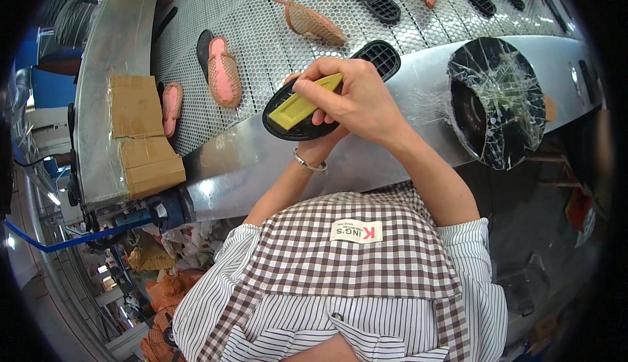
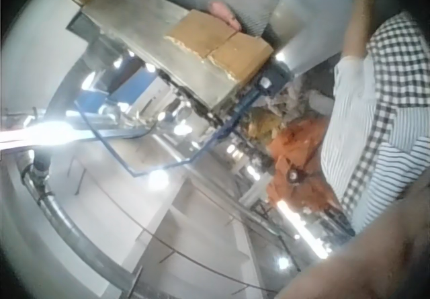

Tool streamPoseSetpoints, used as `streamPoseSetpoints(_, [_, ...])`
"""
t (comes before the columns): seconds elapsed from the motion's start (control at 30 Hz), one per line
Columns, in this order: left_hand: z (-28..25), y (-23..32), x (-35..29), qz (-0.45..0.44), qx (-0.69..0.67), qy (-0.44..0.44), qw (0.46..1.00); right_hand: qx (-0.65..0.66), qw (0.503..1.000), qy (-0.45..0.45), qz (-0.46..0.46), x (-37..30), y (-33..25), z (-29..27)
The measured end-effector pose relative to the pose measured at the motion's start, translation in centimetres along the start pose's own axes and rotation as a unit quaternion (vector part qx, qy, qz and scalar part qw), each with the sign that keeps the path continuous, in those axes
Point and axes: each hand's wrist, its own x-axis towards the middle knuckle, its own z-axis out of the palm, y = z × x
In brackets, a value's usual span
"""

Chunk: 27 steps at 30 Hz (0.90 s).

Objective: The person applies adhesive onto shoe soles using a yellow applicator tool dipped into a bowl of glue, picking up shoe parts from a conveyor belt.

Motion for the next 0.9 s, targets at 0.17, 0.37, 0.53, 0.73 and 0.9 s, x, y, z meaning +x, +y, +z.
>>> streamPoseSetpoints(0.17, [0.7, 1.6, -0.3, 0.002, 0.134, 0.067, 0.989, -0.044, 0.997, -0.024, -0.061, -0.5, 0.4, -0.4])
streamPoseSetpoints(0.37, [1.0, 0.5, -0.1, 0.019, 0.062, 0.161, 0.985, -0.135, 0.967, 0.193, -0.093, -1.6, 1.5, -0.3])
streamPoseSetpoints(0.53, [-1.4, -2.2, -1.5, -0.064, 0.026, 0.108, 0.992, -0.032, 0.989, 0.127, -0.069, -2.5, 0.7, 1.1])
streamPoseSetpoints(0.73, [-1.0, -3.8, -1.0, 0.061, 0.12, 0.182, 0.974, -0.005, 0.986, 0.161, -0.051, -1.7, 2.2, 0.5])
streamPoseSetpoints(0.9, [-1.6, -3.2, -0.3, 0.123, 0.22, 0.17, 0.953, -0.243, 0.91, 0.28, -0.183, -1.0, 3.1, -2.1])
